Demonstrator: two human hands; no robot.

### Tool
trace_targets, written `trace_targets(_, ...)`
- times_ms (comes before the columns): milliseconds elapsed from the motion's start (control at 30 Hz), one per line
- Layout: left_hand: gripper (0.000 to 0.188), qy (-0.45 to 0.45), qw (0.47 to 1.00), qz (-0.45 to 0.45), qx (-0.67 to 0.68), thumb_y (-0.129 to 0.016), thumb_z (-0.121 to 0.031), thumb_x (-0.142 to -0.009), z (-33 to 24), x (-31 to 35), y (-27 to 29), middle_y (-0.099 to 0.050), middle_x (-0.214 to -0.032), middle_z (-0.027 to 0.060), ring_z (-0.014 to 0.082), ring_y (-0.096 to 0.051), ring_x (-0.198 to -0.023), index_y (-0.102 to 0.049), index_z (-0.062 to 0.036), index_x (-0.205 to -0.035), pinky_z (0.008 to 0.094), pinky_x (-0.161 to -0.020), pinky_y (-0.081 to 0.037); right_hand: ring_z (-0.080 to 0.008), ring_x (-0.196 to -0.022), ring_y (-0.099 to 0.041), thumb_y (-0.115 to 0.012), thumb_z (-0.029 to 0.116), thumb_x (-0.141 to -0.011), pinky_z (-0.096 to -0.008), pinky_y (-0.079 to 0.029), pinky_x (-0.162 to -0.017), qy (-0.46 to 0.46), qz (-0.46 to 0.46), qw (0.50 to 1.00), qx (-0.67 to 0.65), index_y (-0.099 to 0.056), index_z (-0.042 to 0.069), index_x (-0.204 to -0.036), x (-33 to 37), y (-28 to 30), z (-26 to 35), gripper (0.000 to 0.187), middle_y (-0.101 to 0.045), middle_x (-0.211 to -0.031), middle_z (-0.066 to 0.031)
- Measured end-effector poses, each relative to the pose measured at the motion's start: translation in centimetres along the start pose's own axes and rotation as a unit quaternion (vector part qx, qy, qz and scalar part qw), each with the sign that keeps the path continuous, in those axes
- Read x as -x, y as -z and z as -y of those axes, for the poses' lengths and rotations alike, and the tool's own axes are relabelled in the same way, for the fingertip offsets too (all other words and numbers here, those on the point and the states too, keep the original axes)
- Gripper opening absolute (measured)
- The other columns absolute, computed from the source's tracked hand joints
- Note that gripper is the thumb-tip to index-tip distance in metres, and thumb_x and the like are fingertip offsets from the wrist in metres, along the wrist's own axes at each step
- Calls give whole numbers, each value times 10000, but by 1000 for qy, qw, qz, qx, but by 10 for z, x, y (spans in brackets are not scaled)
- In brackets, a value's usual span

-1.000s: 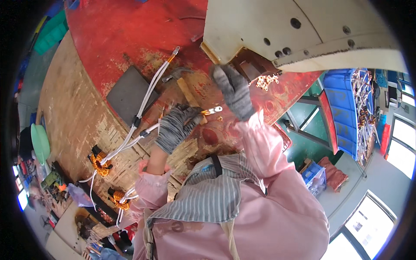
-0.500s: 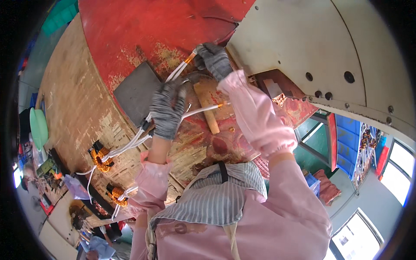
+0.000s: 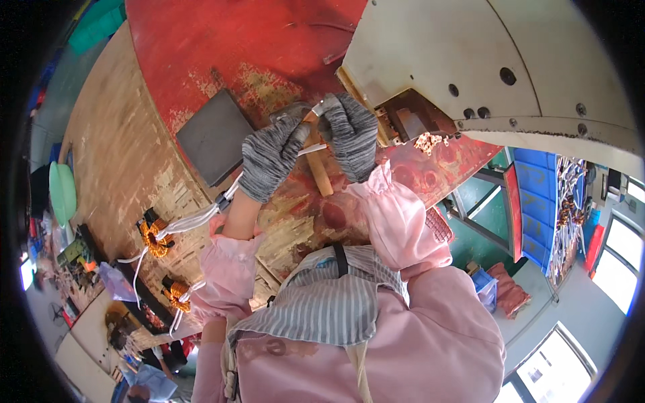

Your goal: The person uses a hammer to strike metal terminals attached to the ends of white insulated wires. They repeatedly position the wires on a metal block and hit the terminals to secure them. The person handles multiple wire assemblies, moving them around the workbench during the process.

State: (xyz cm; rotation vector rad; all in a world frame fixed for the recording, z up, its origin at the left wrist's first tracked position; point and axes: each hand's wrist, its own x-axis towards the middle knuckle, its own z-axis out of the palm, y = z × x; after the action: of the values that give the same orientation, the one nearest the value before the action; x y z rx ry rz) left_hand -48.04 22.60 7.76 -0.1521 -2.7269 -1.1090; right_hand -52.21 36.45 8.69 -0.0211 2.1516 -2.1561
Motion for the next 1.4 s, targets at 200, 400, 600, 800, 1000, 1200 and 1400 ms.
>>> trace_targets(200,376,3,993,-97,61,-526,-276,-830,20,44,45,-532,-1126,125,273,-498,-1029,-516,-60,-1137,358,-848,-414,-240,-835,-553,-557,115,-807,-357,-445,-765,304,-66,920,239,-531,13,-1025,-10,24,38,242,-571,-959,-137)
trace_targets(400,418,268,833,-404,268,-487,-313,-881,95,196,104,-568,-1024,94,162,-544,-929,-481,-7,-1166,281,-782,-452,-320,-889,-536,-643,281,-706,-412,-418,-815,385,269,792,391,-556,45,-1006,24,-35,11,392,-568,-960,-140)
trace_targets(600,281,458,682,-544,174,-515,-194,-872,75,348,84,-586,-865,55,114,-559,-755,-550,6,-1066,248,-653,-486,-263,-891,-535,-630,299,-673,-430,-407,-801,395,457,635,481,-582,75,-955,36,-113,-67,364,-579,-929,-101)
trace_targets(800,175,490,713,-462,-195,-554,-106,-838,47,390,54,-577,-878,69,118,-543,-710,-578,-7,-981,226,-634,-480,-243,-709,-571,-618,257,-663,-387,-450,-643,427,517,485,562,-577,83,-831,32,-143,-112,246,-595,-726,-89)
trace_targets(1000,343,474,467,-626,407,-523,-283,-860,48,407,44,-574,-944,118,253,-592,-841,-479,-25,-1081,346,-689,-525,-309,-633,-575,-540,176,-701,-424,-447,-584,346,574,551,497,-572,62,-810,48,-153,-17,161,-583,-663,-151)
trace_targets(1200,210,428,437,-587,530,-581,-215,-818,90,390,40,-584,-789,94,240,-579,-726,-548,-26,-904,361,-669,-509,-308,-655,-572,-533,194,-713,-414,-445,-609,441,607,487,447,-564,45,-821,115,-162,-55,187,-578,-680,-167)
trace_targets(1400,183,439,396,-604,534,-551,-111,-811,86,387,47,-558,-763,55,159,-547,-683,-587,8,-945,276,-598,-484,-342,-759,-577,-607,386,-735,-411,-453,-675,194,704,492,474,-504,-13,-945,136,-169,-74,463,-586,-789,-198)
